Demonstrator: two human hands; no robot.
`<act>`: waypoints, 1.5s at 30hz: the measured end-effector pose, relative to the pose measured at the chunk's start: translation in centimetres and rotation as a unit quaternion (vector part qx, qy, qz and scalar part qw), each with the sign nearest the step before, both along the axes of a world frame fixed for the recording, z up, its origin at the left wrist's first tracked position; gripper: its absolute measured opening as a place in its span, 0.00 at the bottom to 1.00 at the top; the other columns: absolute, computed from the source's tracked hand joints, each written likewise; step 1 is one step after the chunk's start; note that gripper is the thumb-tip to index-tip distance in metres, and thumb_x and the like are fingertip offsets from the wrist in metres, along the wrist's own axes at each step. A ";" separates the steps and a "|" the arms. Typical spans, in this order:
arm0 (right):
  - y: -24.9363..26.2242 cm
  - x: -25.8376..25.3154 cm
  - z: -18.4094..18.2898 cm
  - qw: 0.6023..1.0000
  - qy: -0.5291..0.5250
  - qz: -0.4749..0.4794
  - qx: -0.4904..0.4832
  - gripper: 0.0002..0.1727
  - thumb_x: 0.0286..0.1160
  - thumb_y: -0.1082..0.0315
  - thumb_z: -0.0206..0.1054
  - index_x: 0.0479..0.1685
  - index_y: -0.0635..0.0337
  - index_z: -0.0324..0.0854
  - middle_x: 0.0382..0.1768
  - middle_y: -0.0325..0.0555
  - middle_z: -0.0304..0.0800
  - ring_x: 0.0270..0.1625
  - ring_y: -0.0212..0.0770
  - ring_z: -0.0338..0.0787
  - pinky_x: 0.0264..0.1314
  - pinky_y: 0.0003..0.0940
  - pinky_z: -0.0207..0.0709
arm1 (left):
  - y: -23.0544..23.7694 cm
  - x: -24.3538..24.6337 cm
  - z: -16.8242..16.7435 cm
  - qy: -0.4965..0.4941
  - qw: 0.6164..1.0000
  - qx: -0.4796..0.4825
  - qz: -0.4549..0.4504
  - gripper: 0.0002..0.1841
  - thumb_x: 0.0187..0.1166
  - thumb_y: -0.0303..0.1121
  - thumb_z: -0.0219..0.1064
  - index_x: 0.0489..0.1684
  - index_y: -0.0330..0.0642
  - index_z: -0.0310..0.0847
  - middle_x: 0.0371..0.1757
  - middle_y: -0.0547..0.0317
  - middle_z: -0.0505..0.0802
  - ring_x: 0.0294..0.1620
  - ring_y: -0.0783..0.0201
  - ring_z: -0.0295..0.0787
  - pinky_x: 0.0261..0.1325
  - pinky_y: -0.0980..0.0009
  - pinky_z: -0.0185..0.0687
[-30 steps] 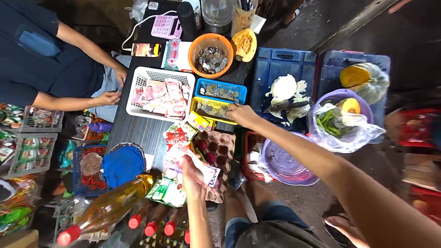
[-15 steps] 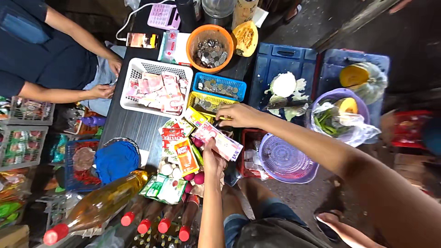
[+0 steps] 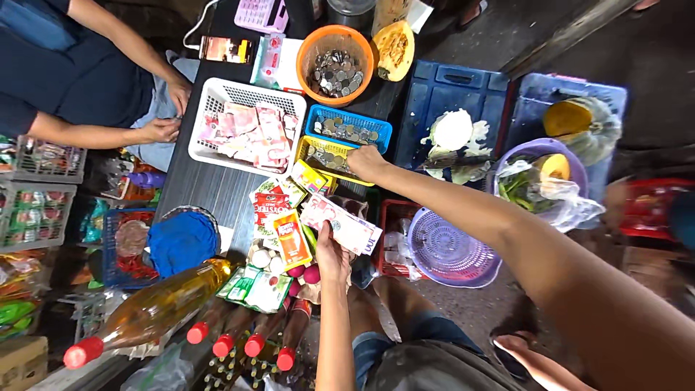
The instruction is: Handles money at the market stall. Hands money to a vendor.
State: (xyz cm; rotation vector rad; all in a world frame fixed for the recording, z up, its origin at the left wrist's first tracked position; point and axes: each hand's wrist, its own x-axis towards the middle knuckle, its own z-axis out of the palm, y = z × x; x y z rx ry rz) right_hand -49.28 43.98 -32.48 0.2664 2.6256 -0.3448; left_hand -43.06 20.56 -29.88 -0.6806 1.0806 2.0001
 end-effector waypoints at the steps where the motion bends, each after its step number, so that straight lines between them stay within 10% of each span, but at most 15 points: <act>1: -0.3 0.0 0.1 1.000 -0.003 -0.017 -0.002 0.11 0.80 0.69 0.67 0.46 0.71 0.87 0.55 0.64 0.89 0.57 0.67 0.89 0.53 0.66 0.81 | 0.0 0.1 0.1 -0.001 1.000 0.003 0.005 0.21 0.96 0.43 0.42 0.64 0.36 0.75 0.45 0.45 0.93 0.39 0.58 0.96 0.36 0.63 0.94; 7: -0.3 1.0 -1.3 0.998 0.034 -0.044 -0.032 0.15 0.81 0.70 0.68 0.60 0.71 0.82 0.67 0.65 0.82 0.59 0.68 0.89 0.57 0.65 0.84 | -0.1 0.1 0.6 -0.002 1.000 0.013 0.008 0.21 0.96 0.43 0.42 0.68 0.37 0.73 0.49 0.45 0.92 0.44 0.56 0.95 0.42 0.60 0.93; 10: 0.8 1.9 -0.6 0.986 0.065 -0.082 -0.133 0.13 0.83 0.69 0.66 0.58 0.69 0.81 0.55 0.64 0.88 0.59 0.65 0.90 0.62 0.65 0.82 | -0.1 0.0 0.5 0.004 1.000 0.010 -0.001 0.22 0.96 0.43 0.42 0.67 0.37 0.74 0.48 0.45 0.93 0.42 0.56 0.95 0.41 0.61 0.93; 15: 2.5 1.6 2.4 0.867 0.155 -0.284 -0.378 0.16 0.89 0.64 0.56 0.62 0.62 0.85 0.54 0.56 0.90 0.49 0.48 0.93 0.56 0.50 0.87 | -0.5 0.2 0.1 0.003 1.000 0.005 -0.008 0.21 0.96 0.44 0.43 0.68 0.37 0.73 0.49 0.44 0.92 0.43 0.56 0.95 0.41 0.60 0.93; 20: 0.4 -2.0 1.7 0.991 0.041 -0.086 -0.091 0.14 0.84 0.68 0.60 0.59 0.60 0.88 0.54 0.63 0.91 0.61 0.65 0.90 0.60 0.68 0.80 | -1.1 1.2 1.4 -0.005 1.000 0.001 -0.010 0.22 0.96 0.44 0.42 0.65 0.36 0.74 0.46 0.45 0.93 0.40 0.56 0.96 0.39 0.61 0.94; 23: -1.4 -2.9 1.1 1.000 -0.016 0.003 0.018 0.09 0.77 0.80 0.63 0.48 0.68 0.87 0.50 0.66 0.91 0.57 0.69 0.89 0.52 0.68 0.81 | -1.6 1.9 2.4 -0.003 1.000 0.009 -0.002 0.22 0.96 0.43 0.41 0.64 0.36 0.74 0.46 0.46 0.93 0.41 0.57 0.96 0.42 0.61 0.94; 28: -0.2 -1.5 1.1 0.988 0.078 -0.065 -0.115 0.13 0.82 0.68 0.63 0.56 0.67 0.85 0.49 0.64 0.90 0.56 0.64 0.90 0.59 0.63 0.81 | -2.2 2.9 3.3 0.028 0.998 0.012 -0.051 0.24 0.96 0.47 0.39 0.65 0.40 0.75 0.48 0.48 0.93 0.44 0.60 0.95 0.45 0.62 0.93; 31: -1.1 5.5 4.4 0.804 0.225 -0.295 -0.465 0.10 0.85 0.65 0.57 0.45 0.61 0.79 0.24 0.40 0.78 0.20 0.33 0.75 0.23 0.28 0.71 | -1.5 3.9 3.2 0.049 0.992 0.017 -0.113 0.23 0.95 0.47 0.42 0.63 0.40 0.76 0.46 0.48 0.93 0.43 0.58 0.94 0.46 0.59 0.92; 33: -2.5 12.1 8.7 0.675 0.216 -0.374 -0.598 0.21 0.88 0.56 0.45 0.39 0.55 0.82 0.25 0.37 0.88 0.18 0.30 0.79 0.17 0.26 0.73 | -0.2 5.6 3.6 0.051 0.984 0.029 -0.167 0.22 0.95 0.46 0.42 0.63 0.40 0.76 0.46 0.49 0.93 0.45 0.58 0.94 0.49 0.57 0.91; 36: -5.0 21.4 13.7 0.771 0.265 -0.355 -0.457 0.21 0.93 0.57 0.53 0.46 0.60 0.90 0.26 0.38 0.86 0.21 0.28 0.77 0.24 0.26 0.73 | 2.8 9.4 5.3 0.062 0.962 0.044 -0.262 0.20 0.95 0.45 0.43 0.64 0.42 0.76 0.46 0.51 0.92 0.46 0.59 0.93 0.51 0.59 0.91; 39: -7.3 30.4 15.8 0.906 0.232 -0.322 -0.148 0.17 0.76 0.56 0.74 0.60 0.52 0.90 0.43 0.49 0.93 0.41 0.49 0.91 0.49 0.57 0.85 | 6.3 15.0 7.4 0.070 0.932 0.075 -0.347 0.18 0.94 0.45 0.45 0.57 0.45 0.79 0.40 0.57 0.92 0.41 0.64 0.92 0.44 0.65 0.90; 43: -8.8 42.1 15.9 0.874 0.248 -0.417 -0.020 0.09 0.72 0.66 0.73 0.48 0.54 0.88 0.52 0.51 0.88 0.45 0.52 0.92 0.43 0.58 0.86 | 9.4 24.3 8.4 0.179 0.839 0.155 -0.489 0.22 0.96 0.41 0.40 0.63 0.39 0.78 0.52 0.56 0.91 0.54 0.65 0.88 0.62 0.65 0.84; 45: -9.3 48.9 15.7 0.790 0.343 -0.502 -0.072 0.08 0.77 0.69 0.69 0.49 0.61 0.85 0.47 0.49 0.90 0.43 0.45 0.91 0.47 0.49 0.87 | 10.8 29.6 9.0 0.233 0.795 0.131 -0.545 0.20 0.95 0.40 0.42 0.57 0.38 0.79 0.41 0.59 0.90 0.41 0.70 0.87 0.48 0.70 0.85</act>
